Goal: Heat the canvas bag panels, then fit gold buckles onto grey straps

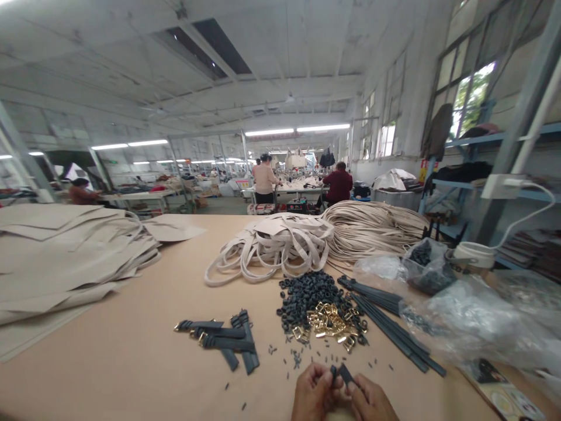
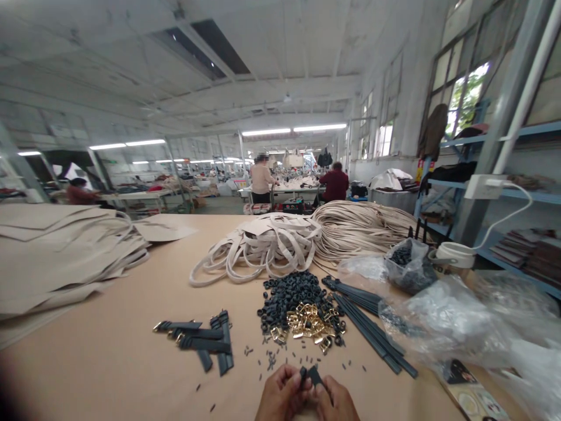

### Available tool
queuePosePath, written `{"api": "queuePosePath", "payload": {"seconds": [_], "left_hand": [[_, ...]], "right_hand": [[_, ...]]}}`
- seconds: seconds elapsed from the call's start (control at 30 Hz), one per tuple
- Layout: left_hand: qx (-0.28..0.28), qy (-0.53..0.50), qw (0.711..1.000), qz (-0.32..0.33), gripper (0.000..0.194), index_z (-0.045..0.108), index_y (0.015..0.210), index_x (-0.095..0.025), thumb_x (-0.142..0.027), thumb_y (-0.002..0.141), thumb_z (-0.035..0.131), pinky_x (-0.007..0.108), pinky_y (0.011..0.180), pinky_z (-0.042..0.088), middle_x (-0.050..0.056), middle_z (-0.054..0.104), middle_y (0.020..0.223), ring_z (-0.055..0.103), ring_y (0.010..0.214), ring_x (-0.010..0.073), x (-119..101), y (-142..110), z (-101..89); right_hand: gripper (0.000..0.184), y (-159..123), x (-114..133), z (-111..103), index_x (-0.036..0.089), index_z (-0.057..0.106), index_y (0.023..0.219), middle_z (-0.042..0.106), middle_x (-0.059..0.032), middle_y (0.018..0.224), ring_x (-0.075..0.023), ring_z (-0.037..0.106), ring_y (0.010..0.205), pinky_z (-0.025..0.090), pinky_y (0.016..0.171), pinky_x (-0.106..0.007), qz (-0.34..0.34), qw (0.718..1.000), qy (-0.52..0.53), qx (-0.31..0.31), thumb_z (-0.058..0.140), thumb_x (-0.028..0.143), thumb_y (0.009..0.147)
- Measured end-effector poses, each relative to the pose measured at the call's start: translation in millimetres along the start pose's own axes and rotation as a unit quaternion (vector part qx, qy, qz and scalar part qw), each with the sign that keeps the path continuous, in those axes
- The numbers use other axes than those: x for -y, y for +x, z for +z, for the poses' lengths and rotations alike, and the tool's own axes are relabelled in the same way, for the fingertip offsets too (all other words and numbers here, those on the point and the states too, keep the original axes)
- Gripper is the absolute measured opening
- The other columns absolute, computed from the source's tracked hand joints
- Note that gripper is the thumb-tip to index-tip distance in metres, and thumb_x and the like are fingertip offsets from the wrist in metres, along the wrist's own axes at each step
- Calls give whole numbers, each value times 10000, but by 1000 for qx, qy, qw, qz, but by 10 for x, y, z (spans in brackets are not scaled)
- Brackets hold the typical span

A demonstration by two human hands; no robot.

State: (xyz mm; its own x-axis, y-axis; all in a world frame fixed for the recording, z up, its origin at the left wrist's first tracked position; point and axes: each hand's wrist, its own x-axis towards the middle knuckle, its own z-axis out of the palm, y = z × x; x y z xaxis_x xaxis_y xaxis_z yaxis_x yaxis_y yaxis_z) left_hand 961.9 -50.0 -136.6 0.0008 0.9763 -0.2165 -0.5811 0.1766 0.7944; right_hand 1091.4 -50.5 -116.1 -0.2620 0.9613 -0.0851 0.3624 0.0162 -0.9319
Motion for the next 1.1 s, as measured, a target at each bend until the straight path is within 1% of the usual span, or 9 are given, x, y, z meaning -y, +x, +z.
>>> {"api": "queuePosePath", "payload": {"seconds": [0.13, 0.3, 0.37, 0.47, 0.57, 0.73, 0.87, 0.97, 1.1], "left_hand": [[27, 8, 1000, 10, 385, 464, 633, -143, -392, 530, 739, 241, 549, 426, 12, 584, 585, 561, 558, 129, -72, -84, 65], [21, 180, 980, 79, 291, 486, 672, -145, -406, 678, 616, 217, 549, 418, 29, 606, 659, 565, 613, 131, -136, -173, 116], [10, 261, 959, 111, 268, 501, 686, -150, -410, 726, 555, 223, 551, 420, 39, 610, 679, 559, 612, 136, -148, -198, 126], [21, 379, 908, 178, 222, 549, 789, -165, -366, 797, 454, 249, 621, 439, 49, 616, 737, 561, 658, 150, -151, -233, 131], [48, 431, 874, 220, 213, 554, 888, -186, -321, 824, 401, 264, 703, 442, 51, 618, 803, 566, 745, 161, -136, -273, 145], [71, 403, 892, 193, 191, 547, 820, -196, -345, 809, 428, 267, 714, 452, 28, 604, 773, 564, 756, 167, -155, -337, 197], [39, 371, 914, 158, 228, 555, 778, -178, -383, 786, 457, 273, 697, 459, 29, 595, 751, 563, 735, 171, -225, -328, 196], [19, 321, 939, 119, 258, 519, 799, -169, -418, 731, 531, 232, 526, 446, 7, 568, 710, 541, 589, 133, -249, -309, 192], [72, 283, 956, 11, 326, 465, 778, -163, -464, 694, 560, 169, 325, 291, -48, 507, 521, 412, 351, 69, -228, -305, 196]], "right_hand": [[380, -65, 119, -83, 181, 511, 635, 493, -7, 569, -154, 460, 568, 352, 512, -234, -34, 999, -3, 23, 401, 533, 729], [360, -134, 197, -108, 161, 502, 638, 475, 11, 561, -130, 435, 538, 331, 510, -225, -79, 992, 10, 102, 378, 462, 792], [358, -160, 204, -87, 165, 470, 619, 440, 25, 528, -119, 417, 513, 319, 498, -220, -72, 992, 21, 98, 369, 451, 810], [360, -182, 178, -34, 177, 416, 598, 411, 36, 502, -112, 407, 488, 316, 487, -220, -43, 997, 44, 53, 359, 449, 827], [360, -184, 138, 14, 186, 397, 612, 388, 46, 494, -105, 377, 466, 316, 472, -223, -38, 997, 70, 8, 345, 460, 839], [372, -172, 126, 46, 181, 425, 676, 387, 46, 525, -101, 383, 479, 333, 474, -216, -63, 993, 99, -20, 328, 498, 845], [371, -173, 153, 45, 178, 415, 735, 388, 60, 503, -91, 372, 444, 324, 453, -207, -55, 993, 107, -13, 296, 508, 858], [361, -181, 164, 36, 168, 417, 828, 389, 67, 505, -93, 381, 437, 329, 452, -205, -50, 994, 92, -3, 272, 496, 872], [322, -171, 150, 36, 173, 433, 864, 496, 32, 562, -104, 458, 463, 352, 476, -213, -64, 998, 17, 8, 291, 461, 882]]}}
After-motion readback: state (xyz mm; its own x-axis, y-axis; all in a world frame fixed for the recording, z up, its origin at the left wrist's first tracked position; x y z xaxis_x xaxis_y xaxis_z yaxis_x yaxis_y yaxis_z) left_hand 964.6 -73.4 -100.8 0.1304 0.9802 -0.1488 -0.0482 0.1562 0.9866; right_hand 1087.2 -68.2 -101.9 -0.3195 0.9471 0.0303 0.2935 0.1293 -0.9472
